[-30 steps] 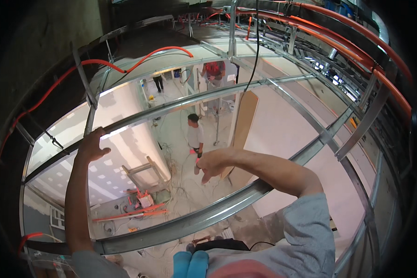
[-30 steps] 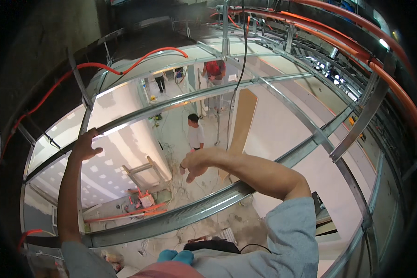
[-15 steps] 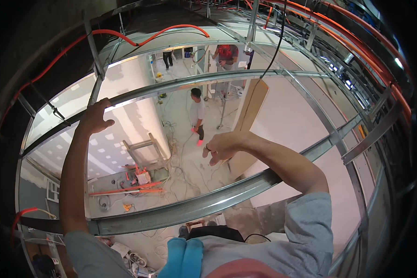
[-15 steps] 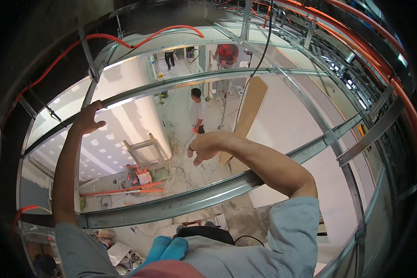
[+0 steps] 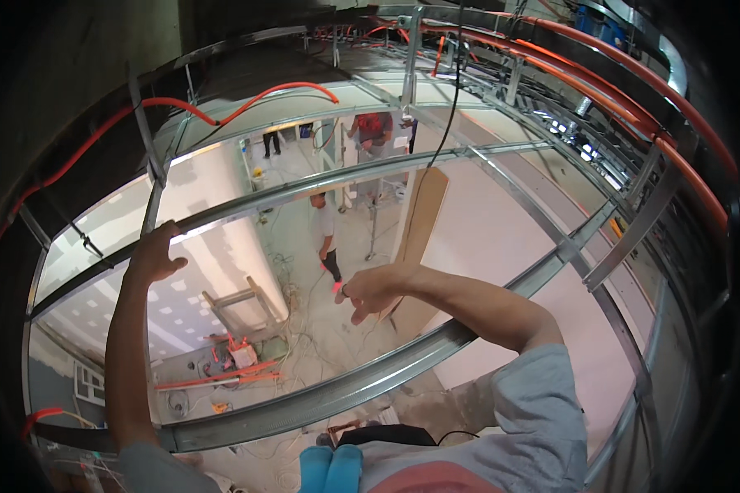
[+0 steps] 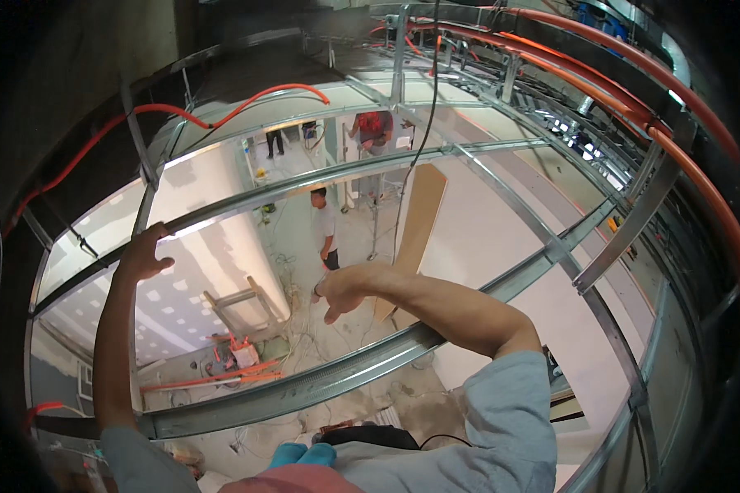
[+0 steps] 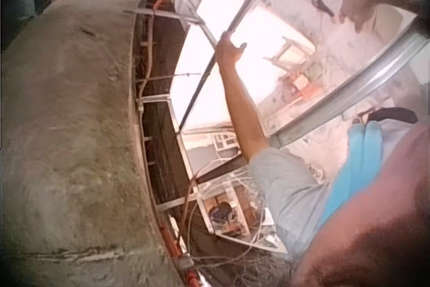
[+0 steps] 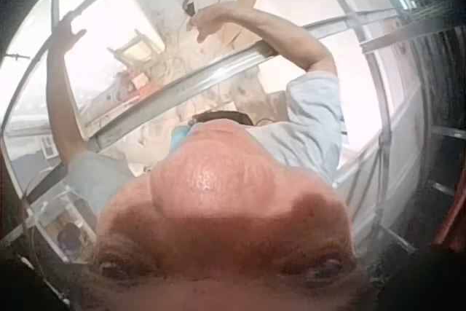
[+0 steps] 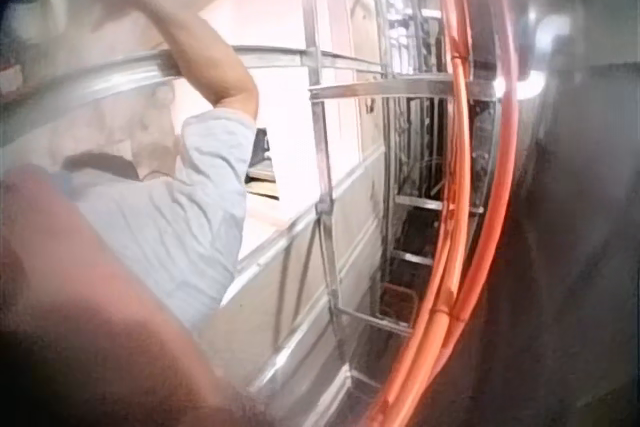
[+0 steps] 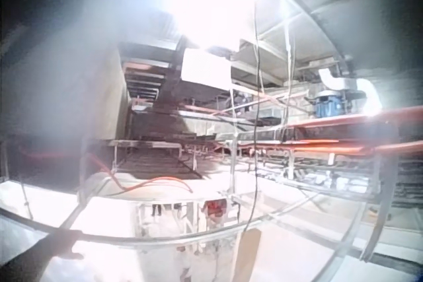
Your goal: The person holds onto a metal ceiling frame while gesturing toward people below by hand, then steps down and adjusts their belt.
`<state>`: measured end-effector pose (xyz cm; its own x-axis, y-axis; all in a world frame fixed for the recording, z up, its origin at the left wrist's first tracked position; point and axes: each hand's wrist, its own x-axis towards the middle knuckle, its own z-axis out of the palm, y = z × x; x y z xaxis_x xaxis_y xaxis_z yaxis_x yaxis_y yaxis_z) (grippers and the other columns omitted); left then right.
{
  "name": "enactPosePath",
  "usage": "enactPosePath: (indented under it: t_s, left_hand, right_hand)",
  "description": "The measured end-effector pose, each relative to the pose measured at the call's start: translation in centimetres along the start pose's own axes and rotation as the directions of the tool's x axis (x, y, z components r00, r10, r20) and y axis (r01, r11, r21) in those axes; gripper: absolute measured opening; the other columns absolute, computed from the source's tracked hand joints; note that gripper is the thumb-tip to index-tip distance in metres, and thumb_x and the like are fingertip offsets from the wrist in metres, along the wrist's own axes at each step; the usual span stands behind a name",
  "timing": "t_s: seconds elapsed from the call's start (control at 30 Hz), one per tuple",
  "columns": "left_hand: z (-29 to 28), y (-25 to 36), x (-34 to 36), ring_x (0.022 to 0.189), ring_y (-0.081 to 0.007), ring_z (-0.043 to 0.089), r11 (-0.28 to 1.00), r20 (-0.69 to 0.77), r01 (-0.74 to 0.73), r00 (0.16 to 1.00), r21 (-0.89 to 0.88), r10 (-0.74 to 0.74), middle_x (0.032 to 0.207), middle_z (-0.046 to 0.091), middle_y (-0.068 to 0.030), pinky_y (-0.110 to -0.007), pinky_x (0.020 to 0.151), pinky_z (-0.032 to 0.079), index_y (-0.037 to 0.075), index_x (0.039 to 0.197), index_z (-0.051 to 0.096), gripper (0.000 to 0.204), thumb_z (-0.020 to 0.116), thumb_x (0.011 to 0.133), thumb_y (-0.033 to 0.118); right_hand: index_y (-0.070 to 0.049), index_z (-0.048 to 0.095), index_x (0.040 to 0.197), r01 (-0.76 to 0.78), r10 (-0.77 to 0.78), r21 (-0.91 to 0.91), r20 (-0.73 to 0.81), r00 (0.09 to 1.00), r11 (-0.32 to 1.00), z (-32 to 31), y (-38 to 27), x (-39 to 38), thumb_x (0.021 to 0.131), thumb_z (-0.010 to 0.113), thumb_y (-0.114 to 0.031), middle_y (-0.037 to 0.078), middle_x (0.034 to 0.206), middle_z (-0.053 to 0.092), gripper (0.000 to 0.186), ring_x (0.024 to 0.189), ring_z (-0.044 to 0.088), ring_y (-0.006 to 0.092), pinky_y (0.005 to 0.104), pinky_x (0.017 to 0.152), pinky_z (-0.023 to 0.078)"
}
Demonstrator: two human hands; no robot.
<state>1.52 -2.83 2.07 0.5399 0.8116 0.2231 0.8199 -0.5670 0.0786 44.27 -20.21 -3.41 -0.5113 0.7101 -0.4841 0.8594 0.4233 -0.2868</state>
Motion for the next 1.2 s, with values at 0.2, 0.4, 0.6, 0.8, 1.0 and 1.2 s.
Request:
enactPosePath:
  t_s: [0.2,0.4,0.6,0.8,1.0,1.2]
  left_hand:
    - [-0.2,0.5,-0.1,0.117,-0.0342,0.061,0.999,-0.009,0.022,1.0,0.046,-0.021,0.122,0.063,-0.0123,-0.046,0.099,0.049,0.006,0.119,0.056,0.059,0.085,0.071,0.025]
    - [-0.4,0.4,0.3,0.116,-0.0348,0.061,0.999,0.03,0.047,0.998,0.025,-0.048,0.124,0.062,-0.0113,-0.047,0.099,0.049,0.007,0.118,0.057,0.057,0.085,0.072,0.025]
    - [0.5,0.0,-0.3,0.114,-0.0348,0.061,0.985,-0.175,-0.029,0.983,0.171,0.06,0.12,0.062,-0.0122,-0.047,0.097,0.049,0.006,0.118,0.057,0.058,0.085,0.071,0.023]
    - [-1.1,1.5,-0.3,0.113,-0.0355,0.061,0.997,-0.01,0.074,0.997,0.025,-0.074,0.118,0.062,-0.0124,-0.046,0.096,0.049,0.004,0.116,0.058,0.057,0.086,0.07,0.02]
    - [-0.6,0.6,-0.2,0.114,-0.0354,0.061,0.999,0.004,0.047,0.999,-0.014,-0.047,0.117,0.063,-0.0127,-0.046,0.097,0.049,0.004,0.115,0.059,0.057,0.086,0.069,0.021]
    - [-0.2,0.1,0.0,0.116,-0.0333,0.06,0.999,0.001,0.029,1.0,0.017,-0.029,0.119,0.062,-0.0117,-0.047,0.097,0.049,0.004,0.115,0.059,0.056,0.084,0.07,0.025]
  right_hand:
    - [-0.008,0.054,0.143,-0.015,0.014,0.029,0.032,0.999,0.999,-0.1,-0.1,0.0,0.087,0.073,-0.04,0.014,0.107,0.072,0.068,0.109,0.065,0.0329,0.0422,0.093,0.05]
    - [-0.009,0.059,0.139,0.046,-0.048,0.043,0.051,0.998,0.998,-0.3,0.2,0.3,0.088,0.071,-0.039,0.013,0.106,0.072,0.061,0.106,0.066,0.031,0.0414,0.091,0.05]
    - [-0.008,0.058,0.14,0.014,-0.015,0.036,0.047,0.999,0.999,-0.8,-0.8,-0.5,0.088,0.071,-0.037,0.012,0.107,0.072,0.061,0.105,0.066,0.03,0.0405,0.089,0.05]
    - [-0.008,0.055,0.142,-0.015,0.013,0.036,0.047,0.999,0.999,-0.6,-1.1,-0.5,0.088,0.072,-0.037,0.012,0.11,0.07,0.064,0.106,0.065,0.0315,0.0423,0.091,0.05]
    - [-0.008,0.055,0.142,-0.012,0.01,0.027,0.076,0.997,1.0,-1.1,-1.5,-0.8,0.088,0.072,-0.037,0.013,0.11,0.07,0.064,0.108,0.065,0.0319,0.043,0.092,0.049]
    - [-0.009,0.056,0.142,0.009,-0.01,0.018,0.042,0.999,1.0,-0.7,-0.4,-0.4,0.088,0.071,-0.036,0.013,0.109,0.071,0.062,0.108,0.065,0.0328,0.0425,0.093,0.05]
